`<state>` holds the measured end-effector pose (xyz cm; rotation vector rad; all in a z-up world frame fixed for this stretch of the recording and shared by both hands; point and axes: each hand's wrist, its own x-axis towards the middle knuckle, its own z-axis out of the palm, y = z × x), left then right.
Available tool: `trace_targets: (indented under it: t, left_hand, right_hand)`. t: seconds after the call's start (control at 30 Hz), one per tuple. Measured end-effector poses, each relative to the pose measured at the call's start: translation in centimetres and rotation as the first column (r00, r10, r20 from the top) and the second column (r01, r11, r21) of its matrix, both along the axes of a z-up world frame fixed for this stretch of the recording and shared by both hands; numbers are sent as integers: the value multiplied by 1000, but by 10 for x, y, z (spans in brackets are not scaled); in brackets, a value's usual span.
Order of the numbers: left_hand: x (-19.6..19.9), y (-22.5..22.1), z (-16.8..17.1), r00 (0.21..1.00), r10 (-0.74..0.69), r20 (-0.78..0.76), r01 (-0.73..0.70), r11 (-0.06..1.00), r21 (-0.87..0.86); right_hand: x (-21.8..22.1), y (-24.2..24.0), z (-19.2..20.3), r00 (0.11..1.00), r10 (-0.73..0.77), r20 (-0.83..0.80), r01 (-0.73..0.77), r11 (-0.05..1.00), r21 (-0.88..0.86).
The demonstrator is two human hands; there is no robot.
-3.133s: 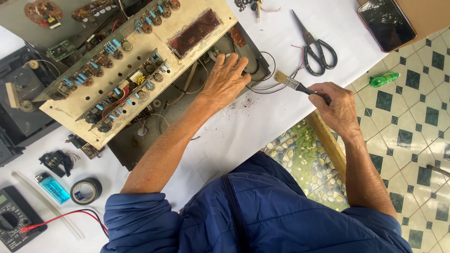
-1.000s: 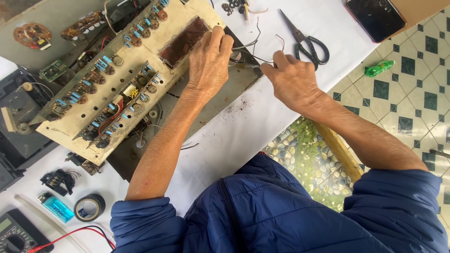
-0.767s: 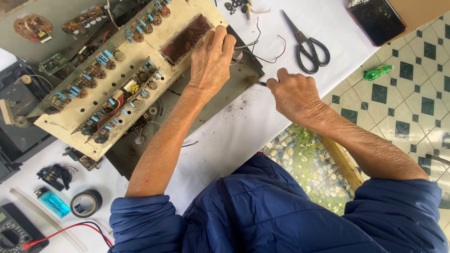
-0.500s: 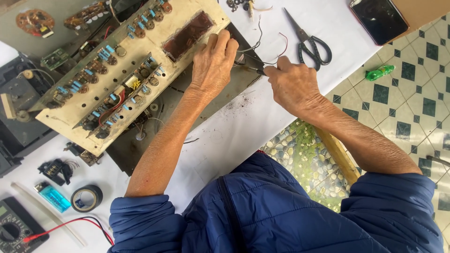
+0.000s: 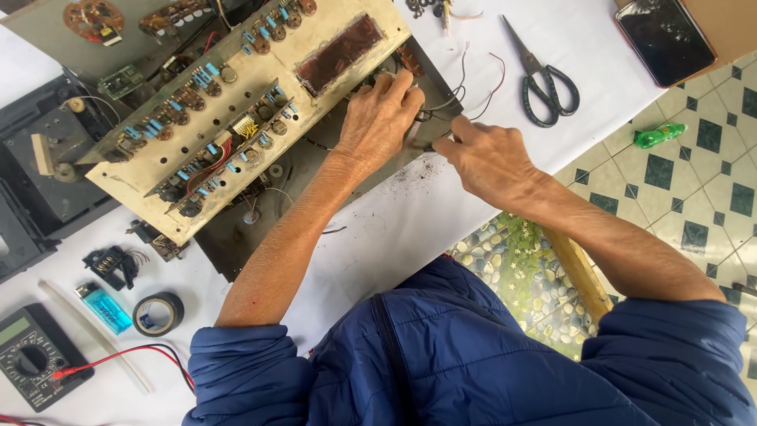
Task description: Reassembling and cleaning the internal components of an electronic device, including circuit boards and wiring.
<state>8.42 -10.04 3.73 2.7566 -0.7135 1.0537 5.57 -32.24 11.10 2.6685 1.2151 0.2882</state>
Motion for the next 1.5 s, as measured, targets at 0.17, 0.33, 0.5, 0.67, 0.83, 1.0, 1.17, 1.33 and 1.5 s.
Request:
trace_targets:
  t: [0.17, 0.33, 0.5, 0.67, 0.83, 1.0, 1.17, 1.33, 1.5]
  left_hand:
    - [-5, -1, 0, 995, -76, -72, 73, 996, -49]
    - [-14, 3, 9, 987, -121, -109, 113, 990, -80]
    - [-30, 11, 17, 949, -129, -289, 100, 989, -111]
    - [-32, 12, 10, 935, -101, -341, 79, 994, -76]
    - [-48, 24, 18, 943, -110, -315, 89, 993, -81]
    - [-80, 49, 39, 914, -135, -383, 110, 990, -87]
    - [-133, 90, 73, 897, -45, -440, 28, 999, -45]
    - [-194, 123, 76, 868, 77, -490, -69, 997, 34]
    - [-242, 147, 48, 860, 278, -429, -237, 960, 147]
  right_hand:
    - [0, -8, 33, 986, 33, -166, -43, 998, -54]
    - [-4, 12, 34, 981, 48, -187, -43, 999, 32]
    - [-8, 20, 69, 961, -4, -276, -15, 998, -65]
    - [-2, 23, 46, 979, 89, -185, -104, 992, -69]
    - [-1, 18, 62, 982, -3, -187, -21, 992, -126]
    - [-4, 11, 60, 980, 0, -198, -28, 990, -136]
    - [3, 6, 45, 979, -6, -202, -8, 997, -71]
    - [-7, 17, 75, 951, 3, -309, -25, 997, -68]
    - [-12, 44, 43, 939, 93, -332, -62, 993, 103]
